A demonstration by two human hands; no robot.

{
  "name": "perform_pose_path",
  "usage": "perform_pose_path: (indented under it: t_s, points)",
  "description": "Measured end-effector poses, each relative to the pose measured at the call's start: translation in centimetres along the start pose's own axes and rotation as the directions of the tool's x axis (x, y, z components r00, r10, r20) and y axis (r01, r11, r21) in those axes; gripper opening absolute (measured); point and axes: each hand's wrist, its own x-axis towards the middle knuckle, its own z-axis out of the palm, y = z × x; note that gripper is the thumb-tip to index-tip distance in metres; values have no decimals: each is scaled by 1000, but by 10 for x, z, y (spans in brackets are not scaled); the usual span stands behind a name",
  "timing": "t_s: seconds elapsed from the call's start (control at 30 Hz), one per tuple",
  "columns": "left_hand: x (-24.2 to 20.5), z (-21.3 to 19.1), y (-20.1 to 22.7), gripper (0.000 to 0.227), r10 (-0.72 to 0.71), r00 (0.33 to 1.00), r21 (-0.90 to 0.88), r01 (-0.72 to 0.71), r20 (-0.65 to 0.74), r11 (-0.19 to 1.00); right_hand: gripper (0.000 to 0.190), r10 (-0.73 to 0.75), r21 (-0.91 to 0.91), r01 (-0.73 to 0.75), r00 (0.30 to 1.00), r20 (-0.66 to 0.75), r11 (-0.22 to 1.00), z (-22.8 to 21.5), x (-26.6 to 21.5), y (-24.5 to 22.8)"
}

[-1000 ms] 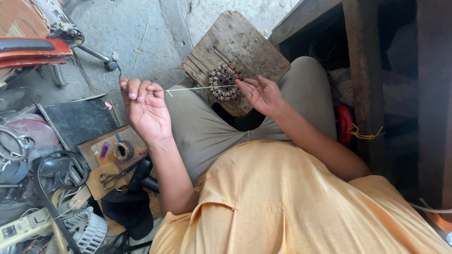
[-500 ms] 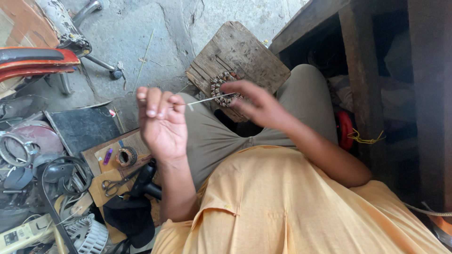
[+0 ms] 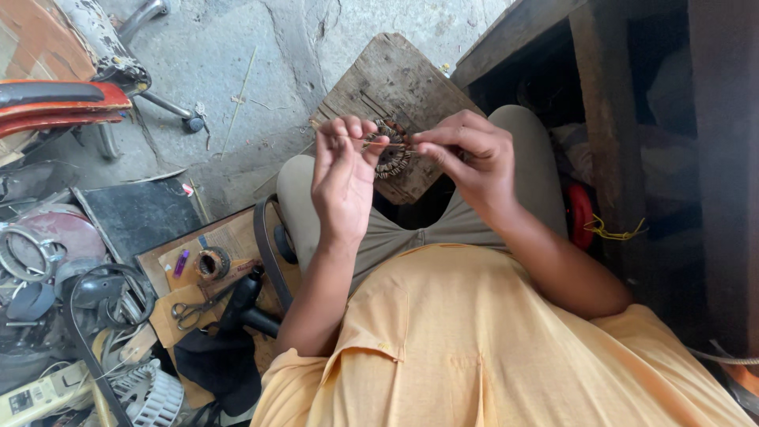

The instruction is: The person sits on the floor and winds a thin wire around a circular metal core placed on a wooden board. The person repeatedly pulls the wire and wraps it around the core by hand.

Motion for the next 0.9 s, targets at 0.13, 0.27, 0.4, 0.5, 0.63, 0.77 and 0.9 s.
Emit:
perform_pose_path:
  t_s: [0.13, 0.27, 0.4, 0.5, 0.63, 0.77, 0.9]
  points:
    - [7, -28, -32, 6, -4, 998, 149, 12, -56, 989, 19, 16, -218, -21, 1000, -27, 976, -15, -13, 19]
    - [22, -59, -67, 10, -61, 995, 388, 86, -78, 918, 14, 48, -298, -81, 992, -115, 951, -25, -31, 43]
    - [32, -95, -84, 12, -83, 988, 934, 147, -126, 325, 10, 384, -159, -418, 900, -208, 894, -44, -42, 88]
    - [24, -114, -93, 20, -99, 995, 996, -24, 15, -91, 19, 512, -224, -553, 831, -217, 803, -62, -55, 121]
    - [12, -122, -110, 14, -30, 997, 981, -79, 75, -176, 23, 603, -280, -645, 764, -228, 711, -71, -71, 151]
    - [8, -124, -119, 11, -6, 993, 978, -113, 114, -175, 25, 614, -342, -649, 758, -219, 679, -70, -80, 168]
    - [12, -123, -124, 10, 11, 986, 966, -162, 167, -200, 28, 616, -113, -652, 750, -242, 750, -74, -76, 177]
